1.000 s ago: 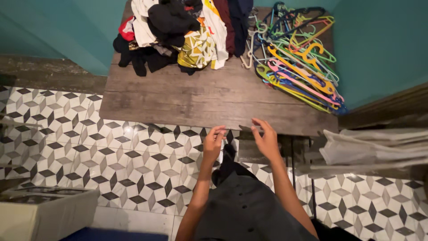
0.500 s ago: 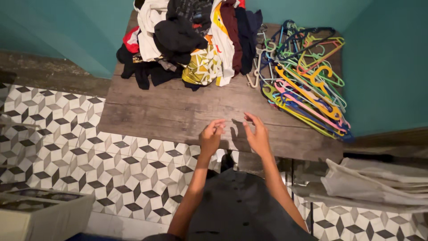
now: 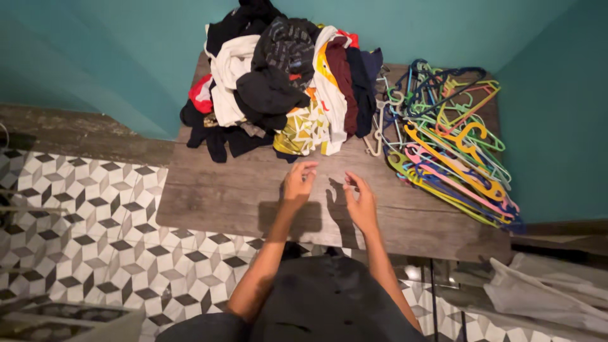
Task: The person folds a white t-shirt and a black t-shirt on a wooden table, then places each on a hanger and hangs them on a metal clothing rack. The person handles the shirts and hangers by hand.
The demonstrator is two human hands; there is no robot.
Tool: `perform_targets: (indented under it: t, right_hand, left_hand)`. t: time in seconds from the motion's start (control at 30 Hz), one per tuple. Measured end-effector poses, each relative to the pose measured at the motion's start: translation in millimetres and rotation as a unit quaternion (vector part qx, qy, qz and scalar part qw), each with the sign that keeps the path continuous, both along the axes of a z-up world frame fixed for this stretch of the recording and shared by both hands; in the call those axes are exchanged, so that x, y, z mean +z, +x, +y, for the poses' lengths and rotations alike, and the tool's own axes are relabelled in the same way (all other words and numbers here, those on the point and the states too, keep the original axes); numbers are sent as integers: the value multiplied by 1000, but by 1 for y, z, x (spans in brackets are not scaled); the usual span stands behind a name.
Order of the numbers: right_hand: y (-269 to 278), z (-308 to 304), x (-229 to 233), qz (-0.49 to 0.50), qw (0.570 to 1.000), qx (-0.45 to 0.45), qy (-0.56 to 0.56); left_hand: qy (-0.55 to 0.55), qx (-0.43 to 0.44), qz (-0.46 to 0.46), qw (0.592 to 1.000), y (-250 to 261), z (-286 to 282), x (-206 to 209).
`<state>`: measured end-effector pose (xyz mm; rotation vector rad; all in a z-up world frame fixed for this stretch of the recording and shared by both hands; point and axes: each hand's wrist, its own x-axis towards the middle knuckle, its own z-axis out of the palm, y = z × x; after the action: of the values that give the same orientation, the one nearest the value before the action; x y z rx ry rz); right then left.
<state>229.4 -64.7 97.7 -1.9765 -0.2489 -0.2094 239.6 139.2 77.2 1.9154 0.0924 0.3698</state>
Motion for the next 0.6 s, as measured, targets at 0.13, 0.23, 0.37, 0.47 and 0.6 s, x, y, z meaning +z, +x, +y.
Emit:
perform_targets:
  t: [0.13,0.23,0.37,0.47,0.6]
  right_hand:
    - [16,25,7,-15,1000,-9,-17]
    - [20,40,9,-12,999,-23,-19]
    - [24,53,5,14,999,-36,-6]
    - [29,61,-2,13,998,-55,-4]
    - [32,74,-8,34,996,-80,-1]
  left_hand:
    - [63,28,-78,995,40,32,23]
    - [126,80,-79,986,72,52,39]
    - [240,102,-109,959,113,75,63]
    - [328,101,-119,932,137,90,75]
    - [425,25,-26,904,164,108,71]
